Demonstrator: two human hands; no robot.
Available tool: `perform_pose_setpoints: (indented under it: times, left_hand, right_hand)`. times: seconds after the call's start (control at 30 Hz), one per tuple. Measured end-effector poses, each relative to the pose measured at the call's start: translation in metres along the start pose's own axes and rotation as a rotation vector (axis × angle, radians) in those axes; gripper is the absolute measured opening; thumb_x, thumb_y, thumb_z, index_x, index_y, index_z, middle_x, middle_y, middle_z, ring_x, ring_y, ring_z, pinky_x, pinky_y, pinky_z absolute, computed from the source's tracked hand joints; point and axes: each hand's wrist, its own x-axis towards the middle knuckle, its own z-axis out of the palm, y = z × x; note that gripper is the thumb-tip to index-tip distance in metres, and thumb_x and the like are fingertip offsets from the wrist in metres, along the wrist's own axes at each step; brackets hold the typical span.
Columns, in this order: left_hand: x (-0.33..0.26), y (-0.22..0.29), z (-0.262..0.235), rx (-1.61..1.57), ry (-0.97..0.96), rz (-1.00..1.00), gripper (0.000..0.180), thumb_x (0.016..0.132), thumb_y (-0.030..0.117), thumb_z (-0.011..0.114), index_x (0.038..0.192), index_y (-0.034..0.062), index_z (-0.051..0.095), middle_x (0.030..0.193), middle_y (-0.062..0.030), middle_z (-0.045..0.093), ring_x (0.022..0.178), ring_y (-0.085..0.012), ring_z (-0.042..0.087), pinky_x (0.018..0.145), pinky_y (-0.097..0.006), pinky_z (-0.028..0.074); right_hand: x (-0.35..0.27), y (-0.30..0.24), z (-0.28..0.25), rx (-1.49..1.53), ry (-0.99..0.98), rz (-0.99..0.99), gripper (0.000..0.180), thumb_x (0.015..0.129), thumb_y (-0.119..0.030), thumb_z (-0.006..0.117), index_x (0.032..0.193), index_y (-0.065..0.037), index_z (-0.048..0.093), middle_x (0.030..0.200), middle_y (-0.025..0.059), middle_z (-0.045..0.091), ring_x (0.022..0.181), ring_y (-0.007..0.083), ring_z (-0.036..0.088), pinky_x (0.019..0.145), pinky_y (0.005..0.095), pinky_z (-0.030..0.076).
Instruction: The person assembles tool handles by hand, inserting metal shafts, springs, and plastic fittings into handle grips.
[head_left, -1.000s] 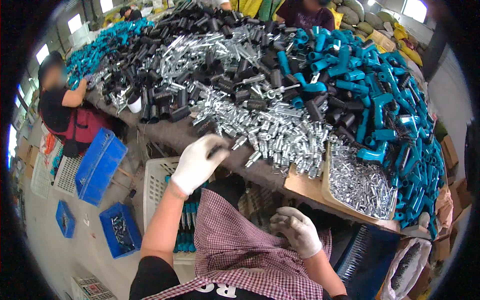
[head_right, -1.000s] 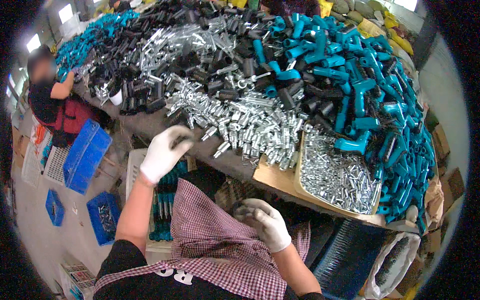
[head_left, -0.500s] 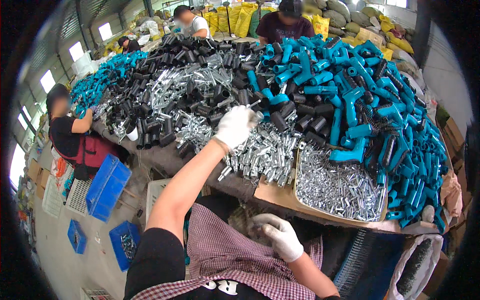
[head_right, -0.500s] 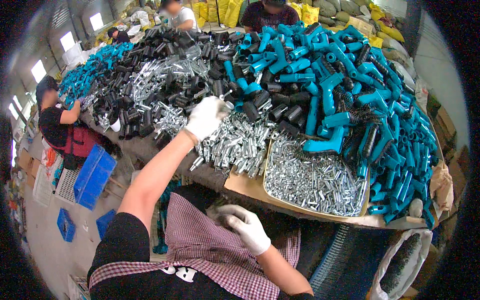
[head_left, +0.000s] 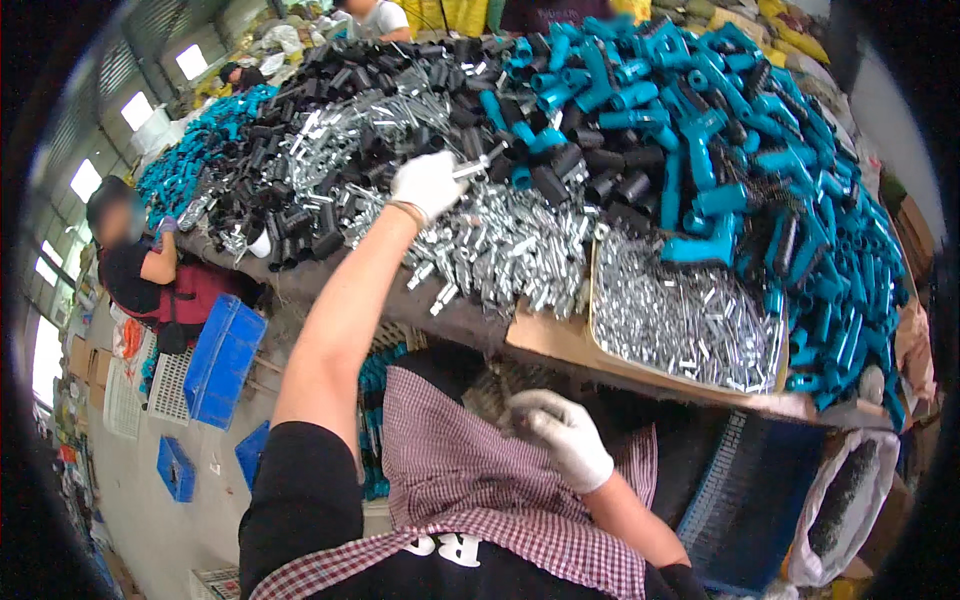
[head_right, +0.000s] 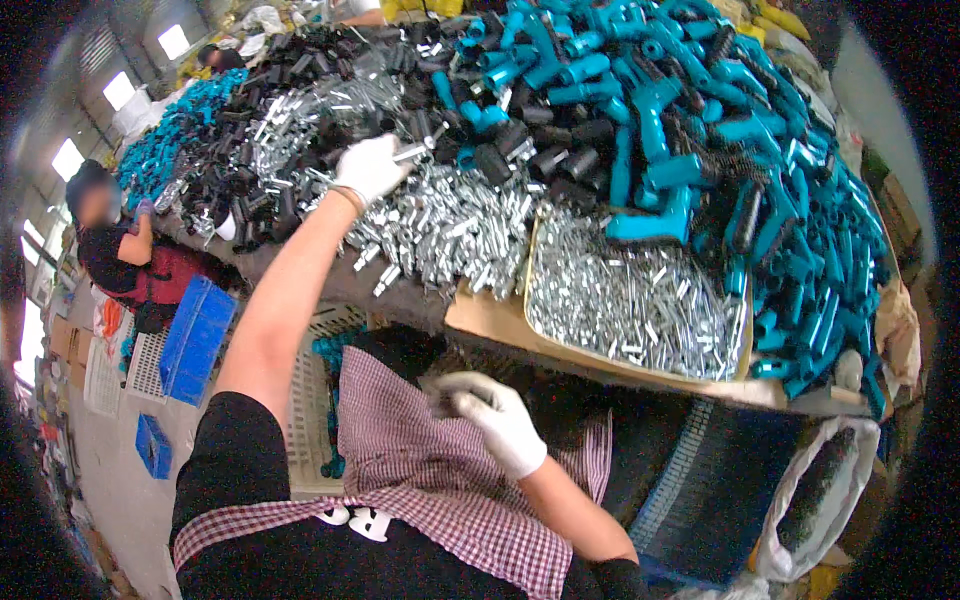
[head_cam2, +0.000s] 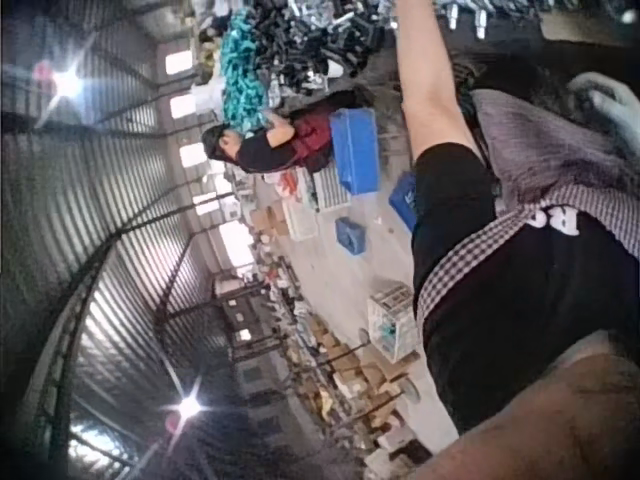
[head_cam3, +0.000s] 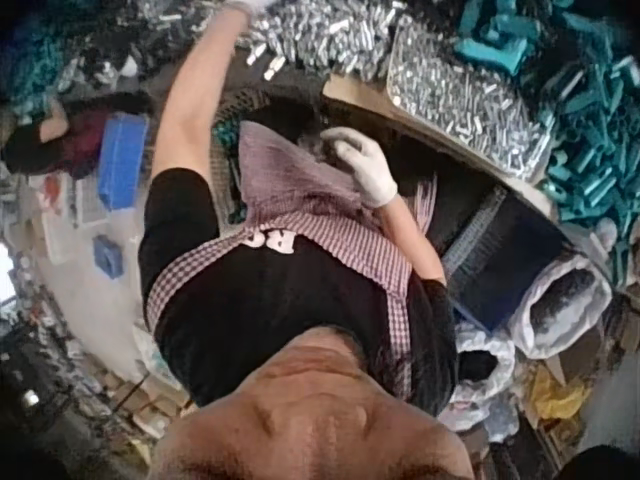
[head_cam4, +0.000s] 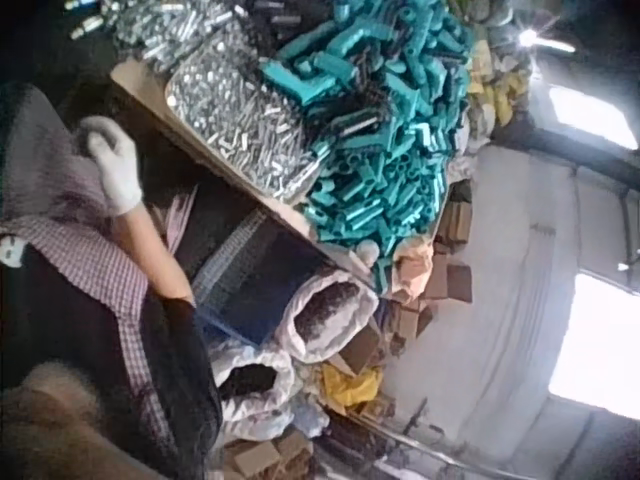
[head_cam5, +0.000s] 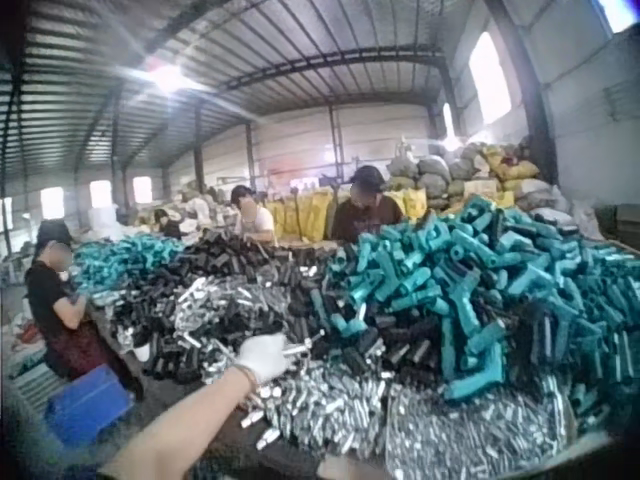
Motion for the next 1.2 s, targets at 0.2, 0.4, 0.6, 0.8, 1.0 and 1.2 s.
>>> perform_pose_setpoints:
  times: [0.2,0.4,0.6,0.8,1.0,1.2]
  left_hand:
    - [-0.128,0.057,-0.047,-0.716,0.017,0.010,0.030,0.083,0.028,0.068,0.098,0.0019,0.065,0.080,-0.0127,0.068,0.076,-0.0226,0.065,0.073,-0.034,0.052]
    - [-0.260,0.093,-0.032,-1.035,-0.325,-0.036,0.028,0.080,0.014,0.073,0.104,0.0020,0.064,0.087,-0.0086,0.068,0.081,-0.0134,0.064,0.076,-0.030,0.051]
    - [-0.265,0.086,-0.037,-0.646,-0.335,0.210,0.046,0.075,0.028,0.080,0.112,0.0080,0.061,0.089,-0.0135,0.068,0.081,-0.0284,0.070,0.070,-0.035,0.054]
    - [-0.264,0.115,-0.062,-0.309,-0.415,0.516,0.062,0.065,0.024,0.081,0.118,0.0044,0.058,0.106,-0.0141,0.063,0.097,-0.0297,0.064,0.075,-0.035,0.054]
    - [-0.256,0.102,-0.077,-1.006,-0.003,0.227,0.061,0.059,0.021,0.087,0.112,0.0014,0.064,0.115,-0.0143,0.059,0.103,-0.0287,0.060,0.087,-0.036,0.050]
    - [-0.276,0.102,-0.061,-1.311,0.061,0.199,0.059,0.072,0.050,0.079,0.100,0.0003,0.065,0.101,-0.0149,0.062,0.092,-0.0275,0.063,0.082,-0.036,0.049]
  right_hand:
    - [-0.002,-0.001,-0.011,0.002,0.186,-0.057,0.059,0.093,-0.038,0.062,0.133,0.004,0.047,0.108,0.0144,0.065,0.092,0.0199,0.064,0.086,0.0348,0.052]
    - [-0.008,-0.004,-0.005,-0.008,0.150,-0.042,0.055,0.089,-0.042,0.068,0.117,0.005,0.059,0.099,0.0073,0.064,0.079,0.0118,0.057,0.068,0.0260,0.048]
    - [-0.029,-0.005,-0.012,-0.349,0.276,-0.155,0.043,0.089,-0.031,0.068,0.114,0.003,0.061,0.095,0.0073,0.065,0.077,0.0129,0.060,0.071,0.0271,0.050]
    - [-0.024,-0.004,-0.005,-0.660,0.132,-0.073,0.044,0.087,-0.033,0.069,0.112,0.002,0.062,0.088,0.0133,0.066,0.078,0.0181,0.064,0.073,0.0321,0.052]
    - [-0.029,0.004,-0.012,0.115,0.034,-0.024,0.073,0.078,-0.060,0.071,0.112,0.003,0.058,0.087,0.0066,0.060,0.064,0.0108,0.053,0.054,0.0242,0.043]
    - [0.001,-0.071,-0.009,-1.118,-0.044,-0.424,0.040,0.091,-0.042,0.059,0.104,-0.006,0.067,0.097,0.0151,0.066,0.093,0.0311,0.064,0.085,0.0411,0.050]
